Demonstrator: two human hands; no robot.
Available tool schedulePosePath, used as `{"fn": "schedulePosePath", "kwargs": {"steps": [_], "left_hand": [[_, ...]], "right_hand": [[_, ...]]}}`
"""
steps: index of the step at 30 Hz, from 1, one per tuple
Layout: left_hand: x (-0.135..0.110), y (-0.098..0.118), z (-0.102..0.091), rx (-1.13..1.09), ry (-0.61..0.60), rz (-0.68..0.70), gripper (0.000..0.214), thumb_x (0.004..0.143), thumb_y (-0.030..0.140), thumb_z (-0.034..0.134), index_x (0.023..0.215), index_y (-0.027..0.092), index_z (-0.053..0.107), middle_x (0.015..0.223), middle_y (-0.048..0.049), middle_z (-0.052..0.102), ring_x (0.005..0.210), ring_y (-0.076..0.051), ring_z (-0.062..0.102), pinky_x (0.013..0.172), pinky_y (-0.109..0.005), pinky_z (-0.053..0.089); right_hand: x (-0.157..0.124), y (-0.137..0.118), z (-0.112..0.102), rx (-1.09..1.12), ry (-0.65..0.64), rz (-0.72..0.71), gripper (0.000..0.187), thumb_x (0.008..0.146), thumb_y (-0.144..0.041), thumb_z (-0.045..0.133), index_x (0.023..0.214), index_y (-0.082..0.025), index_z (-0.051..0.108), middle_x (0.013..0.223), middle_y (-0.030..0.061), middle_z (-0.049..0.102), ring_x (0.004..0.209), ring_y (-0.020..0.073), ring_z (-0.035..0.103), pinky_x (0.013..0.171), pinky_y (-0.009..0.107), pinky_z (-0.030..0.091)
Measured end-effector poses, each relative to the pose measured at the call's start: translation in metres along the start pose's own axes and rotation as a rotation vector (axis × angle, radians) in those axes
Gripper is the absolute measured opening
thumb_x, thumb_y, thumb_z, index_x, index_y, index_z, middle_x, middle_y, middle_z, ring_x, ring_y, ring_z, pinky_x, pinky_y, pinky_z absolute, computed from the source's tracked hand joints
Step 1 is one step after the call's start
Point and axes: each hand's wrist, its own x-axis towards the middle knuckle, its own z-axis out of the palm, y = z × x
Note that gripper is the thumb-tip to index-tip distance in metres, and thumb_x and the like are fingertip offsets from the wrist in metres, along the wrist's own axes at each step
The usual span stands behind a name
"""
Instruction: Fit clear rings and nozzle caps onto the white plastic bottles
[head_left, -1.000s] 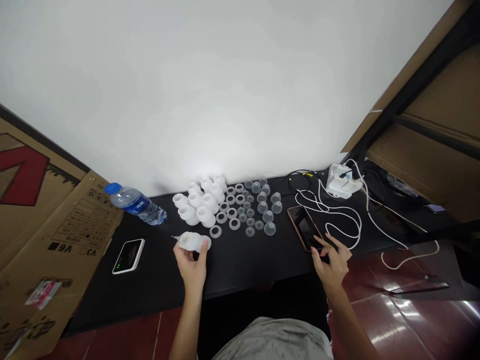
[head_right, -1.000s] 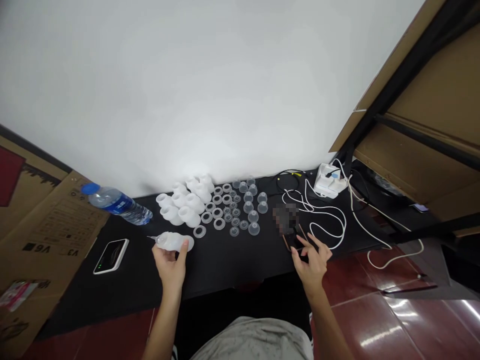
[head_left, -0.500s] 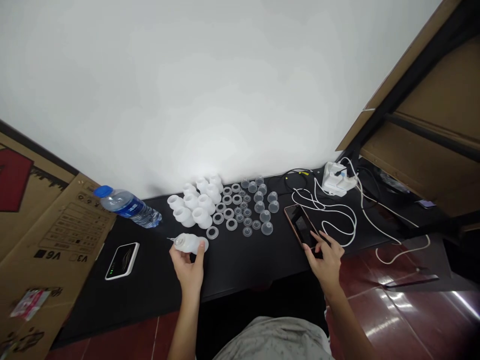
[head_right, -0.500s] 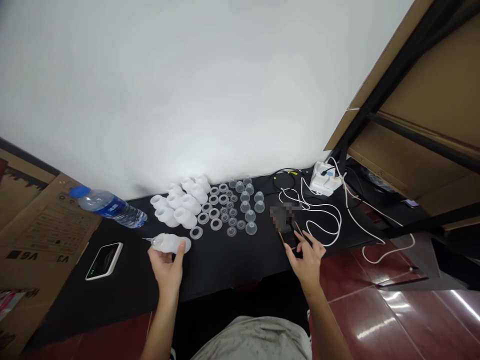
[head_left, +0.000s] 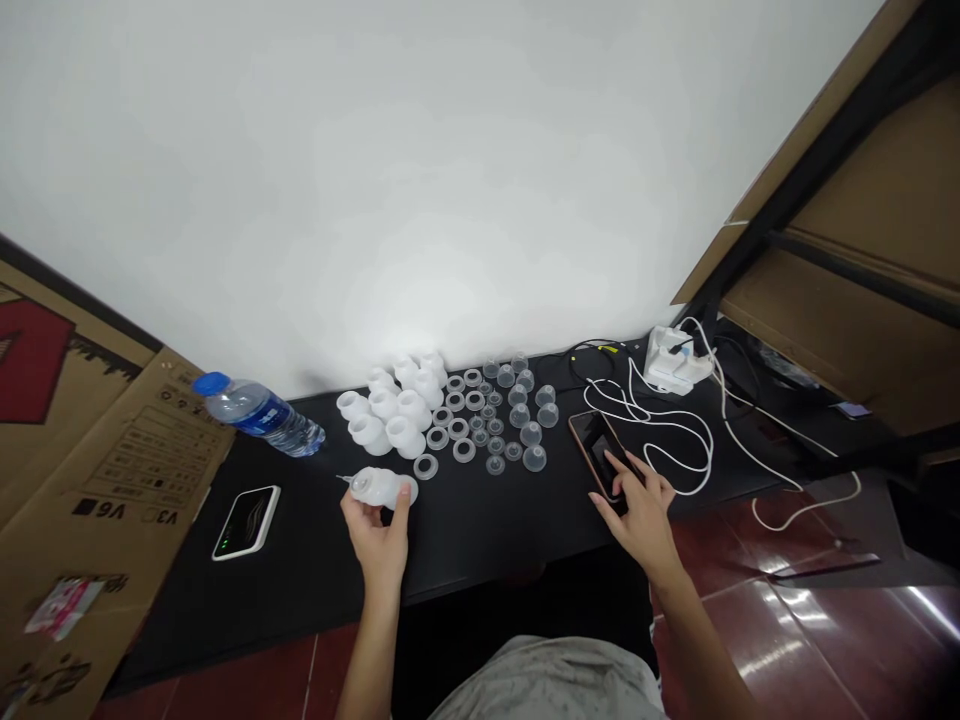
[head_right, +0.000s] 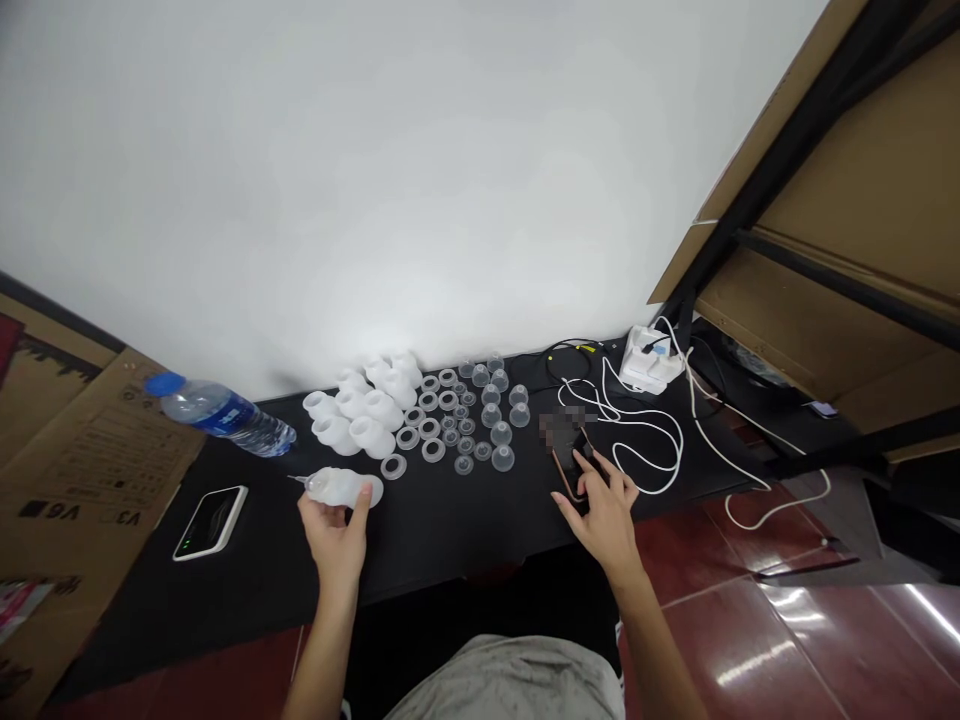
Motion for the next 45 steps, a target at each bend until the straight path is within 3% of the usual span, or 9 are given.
{"fn": "schedulePosePath", "kwargs": {"steps": [5, 9, 20, 34, 40, 43, 45], "left_hand": [[0.001, -0.001, 0.0, -0.002, 0.004, 0.013, 0.079, 0.08, 0.049, 0.094, 0.144, 0.024, 0.055, 0.138, -0.0131, 0.065, 0.127, -0.029, 0.07, 0.115, -0.05, 0.055], [0.0, 0.001, 0.0, -0.007, 0.003, 0.014, 0.077, 0.08, 0.048, 0.094, 0.142, 0.024, 0.055, 0.138, -0.0128, 0.065, 0.125, -0.028, 0.07, 0.114, -0.048, 0.056], [-0.002, 0.003, -0.001, -0.004, 0.005, -0.01, 0.077, 0.081, 0.046, 0.094, 0.143, 0.024, 0.056, 0.139, -0.0124, 0.065, 0.127, -0.027, 0.069, 0.114, -0.046, 0.055], [0.0, 0.006, 0.002, -0.018, 0.042, -0.004, 0.078, 0.076, 0.048, 0.097, 0.133, 0.023, 0.051, 0.132, -0.0128, 0.068, 0.121, -0.027, 0.073, 0.113, -0.051, 0.055], [-0.006, 0.006, -0.004, 0.023, -0.074, 0.028, 0.068, 0.085, 0.054, 0.088, 0.137, 0.022, 0.059, 0.129, -0.0125, 0.071, 0.116, -0.028, 0.074, 0.104, -0.042, 0.06], [-0.012, 0.008, -0.007, 0.085, -0.216, 0.056, 0.066, 0.089, 0.055, 0.083, 0.141, 0.021, 0.062, 0.132, -0.0133, 0.071, 0.114, -0.028, 0.075, 0.098, -0.039, 0.062], [-0.014, 0.011, -0.008, 0.114, -0.312, 0.071, 0.068, 0.089, 0.054, 0.083, 0.145, 0.022, 0.061, 0.131, -0.0127, 0.072, 0.113, -0.028, 0.075, 0.096, -0.038, 0.063]], "right_hand": [[-0.006, 0.003, 0.006, 0.01, 0.187, 0.068, 0.037, 0.105, -0.053, 0.059, 0.084, -0.028, 0.041, 0.137, 0.0156, 0.078, 0.139, 0.041, 0.06, 0.109, 0.058, 0.034], [-0.006, 0.001, 0.008, 0.023, 0.243, 0.11, 0.04, 0.105, -0.053, 0.059, 0.082, -0.028, 0.038, 0.136, 0.0163, 0.078, 0.138, 0.0404, 0.06, 0.109, 0.058, 0.035], [-0.005, 0.004, 0.011, 0.031, 0.277, 0.072, 0.042, 0.103, -0.052, 0.066, 0.081, -0.028, 0.039, 0.126, 0.0156, 0.081, 0.132, 0.0402, 0.063, 0.11, 0.057, 0.036], [-0.003, 0.001, 0.01, 0.052, 0.28, 0.1, 0.044, 0.106, -0.055, 0.063, 0.08, -0.027, 0.041, 0.126, 0.0158, 0.081, 0.132, 0.0397, 0.061, 0.109, 0.057, 0.036], [-0.002, 0.002, 0.007, 0.078, 0.323, 0.098, 0.029, 0.105, -0.05, 0.066, 0.094, -0.024, 0.058, 0.124, 0.0166, 0.079, 0.125, 0.0378, 0.064, 0.108, 0.059, 0.041], [-0.002, -0.003, 0.002, 0.104, 0.402, 0.034, 0.015, 0.104, -0.035, 0.071, 0.106, -0.023, 0.064, 0.12, 0.0162, 0.078, 0.116, 0.0349, 0.069, 0.103, 0.057, 0.049], [0.0, -0.015, 0.001, 0.14, 0.389, -0.059, 0.013, 0.103, -0.024, 0.071, 0.115, -0.023, 0.066, 0.117, 0.0142, 0.078, 0.111, 0.0326, 0.071, 0.099, 0.055, 0.053]]}}
